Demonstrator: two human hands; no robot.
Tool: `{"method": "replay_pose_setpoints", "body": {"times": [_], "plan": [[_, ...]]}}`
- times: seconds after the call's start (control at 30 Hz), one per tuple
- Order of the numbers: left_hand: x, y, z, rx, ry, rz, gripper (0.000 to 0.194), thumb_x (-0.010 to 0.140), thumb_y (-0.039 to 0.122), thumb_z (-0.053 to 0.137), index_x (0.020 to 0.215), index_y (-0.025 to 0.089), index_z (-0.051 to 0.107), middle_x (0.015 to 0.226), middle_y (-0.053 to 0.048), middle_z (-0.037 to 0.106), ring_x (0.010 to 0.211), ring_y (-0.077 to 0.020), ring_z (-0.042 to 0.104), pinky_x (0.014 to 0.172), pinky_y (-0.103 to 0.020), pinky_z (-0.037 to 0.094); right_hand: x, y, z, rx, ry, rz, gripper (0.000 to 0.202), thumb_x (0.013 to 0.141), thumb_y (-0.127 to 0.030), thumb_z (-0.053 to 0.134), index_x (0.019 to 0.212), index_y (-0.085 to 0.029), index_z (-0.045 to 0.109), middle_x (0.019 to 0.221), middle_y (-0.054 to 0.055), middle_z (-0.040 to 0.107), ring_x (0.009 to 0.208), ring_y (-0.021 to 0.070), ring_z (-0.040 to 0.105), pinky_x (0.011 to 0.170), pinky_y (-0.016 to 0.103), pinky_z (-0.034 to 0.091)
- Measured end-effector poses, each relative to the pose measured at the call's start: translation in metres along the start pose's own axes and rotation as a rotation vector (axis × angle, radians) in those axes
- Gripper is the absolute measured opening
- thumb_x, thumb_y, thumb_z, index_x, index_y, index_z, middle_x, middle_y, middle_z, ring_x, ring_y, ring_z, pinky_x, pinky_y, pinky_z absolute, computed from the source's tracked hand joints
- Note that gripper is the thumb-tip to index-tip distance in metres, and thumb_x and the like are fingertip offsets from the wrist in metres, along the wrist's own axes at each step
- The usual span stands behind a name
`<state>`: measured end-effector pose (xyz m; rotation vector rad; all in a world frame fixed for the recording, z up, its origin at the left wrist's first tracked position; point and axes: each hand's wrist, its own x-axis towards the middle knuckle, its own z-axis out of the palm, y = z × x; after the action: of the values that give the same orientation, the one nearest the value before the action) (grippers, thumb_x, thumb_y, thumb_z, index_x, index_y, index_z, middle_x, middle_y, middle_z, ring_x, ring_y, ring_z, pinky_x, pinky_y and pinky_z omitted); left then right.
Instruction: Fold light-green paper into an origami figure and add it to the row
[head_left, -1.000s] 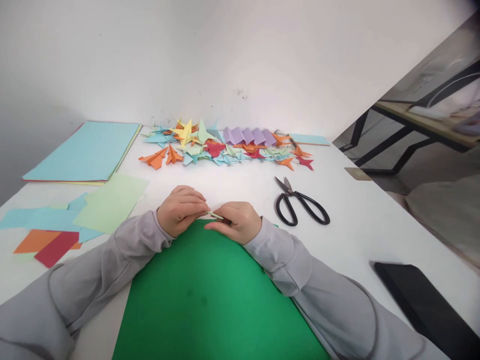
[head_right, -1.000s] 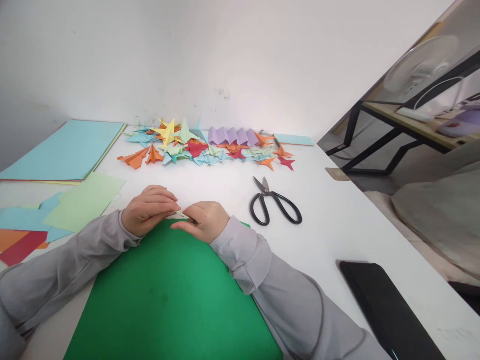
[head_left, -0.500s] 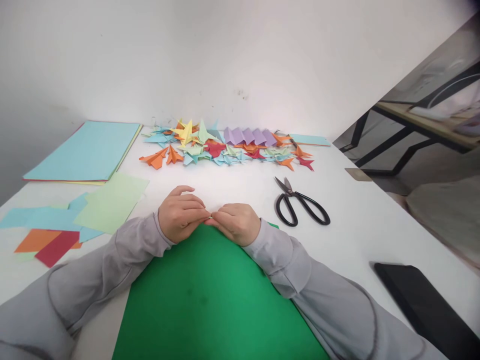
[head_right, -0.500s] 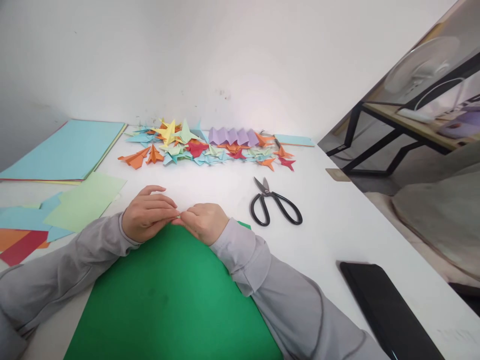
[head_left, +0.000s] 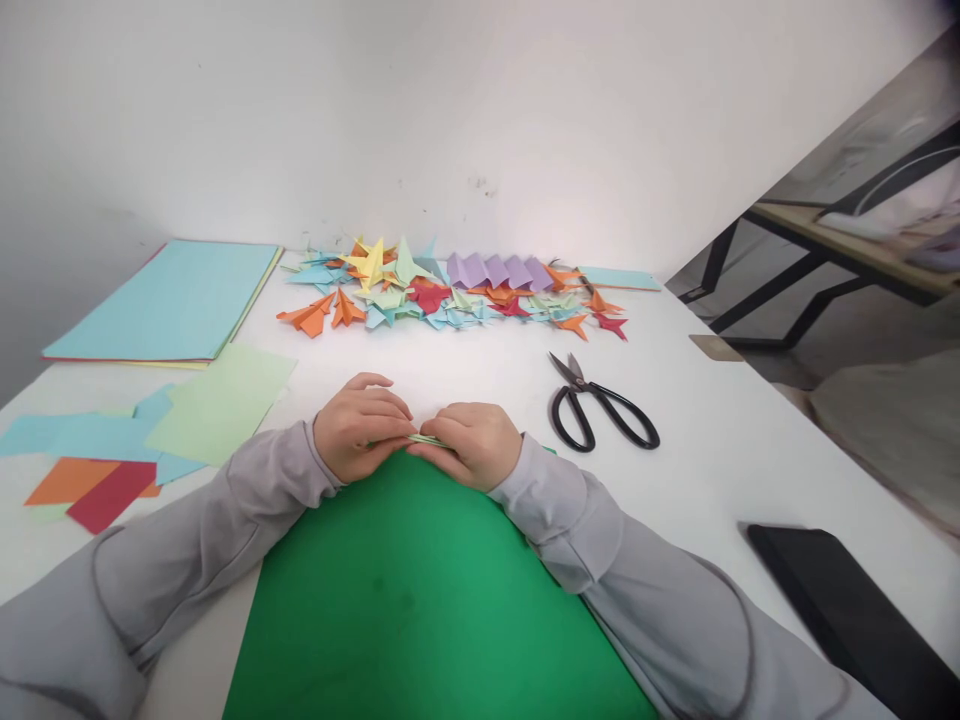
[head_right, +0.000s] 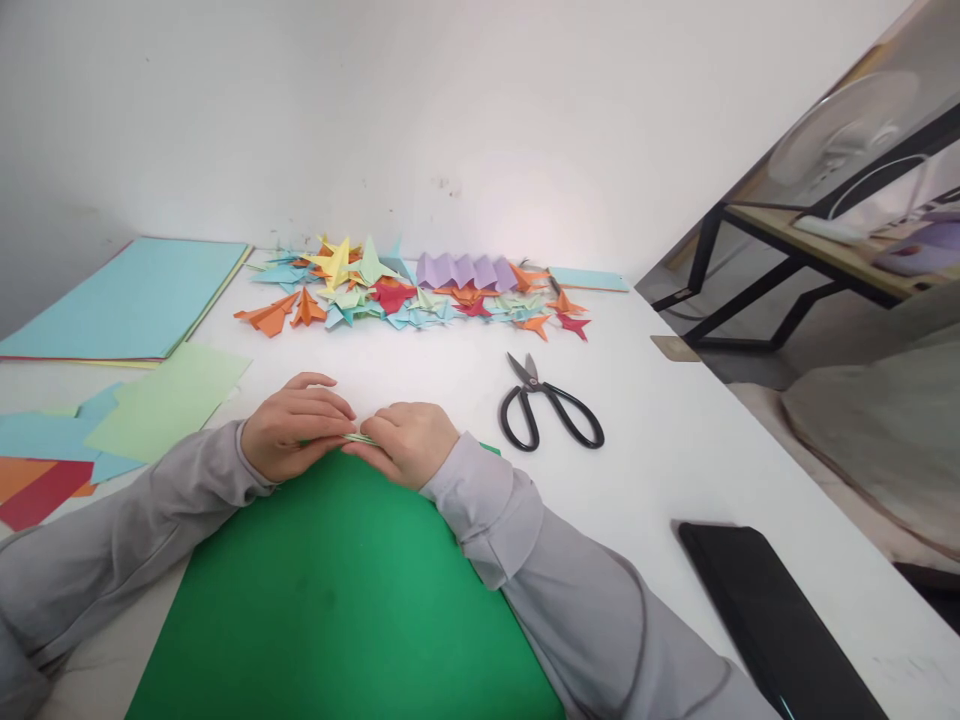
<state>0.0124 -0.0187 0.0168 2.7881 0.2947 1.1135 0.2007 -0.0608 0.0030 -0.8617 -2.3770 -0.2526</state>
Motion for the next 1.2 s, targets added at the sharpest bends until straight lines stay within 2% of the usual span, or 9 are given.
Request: {"method": "replay_pose_setpoints", "body": {"times": [0.17,0.3,0.5,0.63,0.9,1.03,1.2], "plan": [[0.000,0.001,0.001,0.023,-0.006,0.070,0.006,0.076,0.014,0.054,0.077,0.018,0.059,0.069,-0.001,0.069,0.070,-0.0126,0.064,0.084,-0.035,0.041,0.003,-0.004,-0.002,-0.021,-0.007,-0.054,0.037,0.090,-0.030,0.035,0.062,-0.017,0.054,0.053,0.000,0.054,0.049,0.0098,0.046,0.050,0.024,0.031],[0.000,0.001,0.000,0.007,0.022,0.017,0.006,0.076,0.016,0.054,0.075,0.019,0.060,0.068,-0.001,0.069,0.068,-0.0118,0.064,0.083,-0.034,0.043,0.002,-0.004,-0.002,-0.040,0.009,-0.044,0.038,0.091,-0.030,0.035,0.060,-0.017,0.053,0.050,-0.002,0.052,0.046,0.0089,0.044,0.047,0.024,0.029],[0.001,0.001,-0.004,-0.088,0.053,-0.120,0.006,0.070,0.023,0.061,0.073,0.019,0.062,0.068,-0.003,0.069,0.067,-0.0141,0.064,0.080,-0.034,0.045,0.001,0.000,0.001,-0.048,0.041,-0.081,0.030,0.089,-0.032,0.039,0.072,-0.016,0.057,0.055,0.000,0.058,0.052,0.0095,0.051,0.050,0.023,0.034],[0.000,0.002,-0.005,-0.199,0.033,-0.156,0.008,0.069,0.021,0.061,0.076,0.018,0.063,0.070,-0.004,0.069,0.066,-0.0141,0.064,0.078,-0.034,0.045,0.000,0.003,0.001,-0.051,0.065,-0.095,0.027,0.088,-0.029,0.042,0.074,-0.015,0.060,0.058,0.000,0.061,0.053,0.0099,0.053,0.051,0.023,0.036],[-0.001,-0.001,0.000,-0.126,0.063,-0.094,0.004,0.073,0.016,0.058,0.072,0.018,0.062,0.067,-0.002,0.069,0.063,-0.0120,0.064,0.076,-0.032,0.046,0.000,0.004,-0.004,-0.027,0.080,-0.034,0.022,0.083,-0.031,0.052,0.091,-0.013,0.061,0.076,0.004,0.068,0.062,0.0126,0.058,0.055,0.025,0.041],[-0.001,-0.002,0.001,-0.093,0.058,-0.064,0.005,0.074,0.015,0.057,0.072,0.018,0.061,0.067,-0.002,0.069,0.063,-0.0109,0.064,0.077,-0.031,0.046,0.002,-0.001,-0.001,-0.010,0.080,-0.047,0.016,0.085,-0.023,0.049,0.085,-0.013,0.061,0.070,0.003,0.067,0.062,0.0118,0.058,0.056,0.024,0.041],[-0.001,0.000,0.001,-0.078,0.059,-0.081,0.006,0.073,0.012,0.057,0.072,0.018,0.061,0.068,-0.001,0.069,0.064,-0.0105,0.064,0.078,-0.031,0.044,0.004,-0.005,0.000,-0.062,0.108,-0.048,0.018,0.085,-0.021,0.047,0.077,-0.012,0.060,0.061,0.002,0.064,0.057,0.0117,0.055,0.054,0.024,0.040]]}}
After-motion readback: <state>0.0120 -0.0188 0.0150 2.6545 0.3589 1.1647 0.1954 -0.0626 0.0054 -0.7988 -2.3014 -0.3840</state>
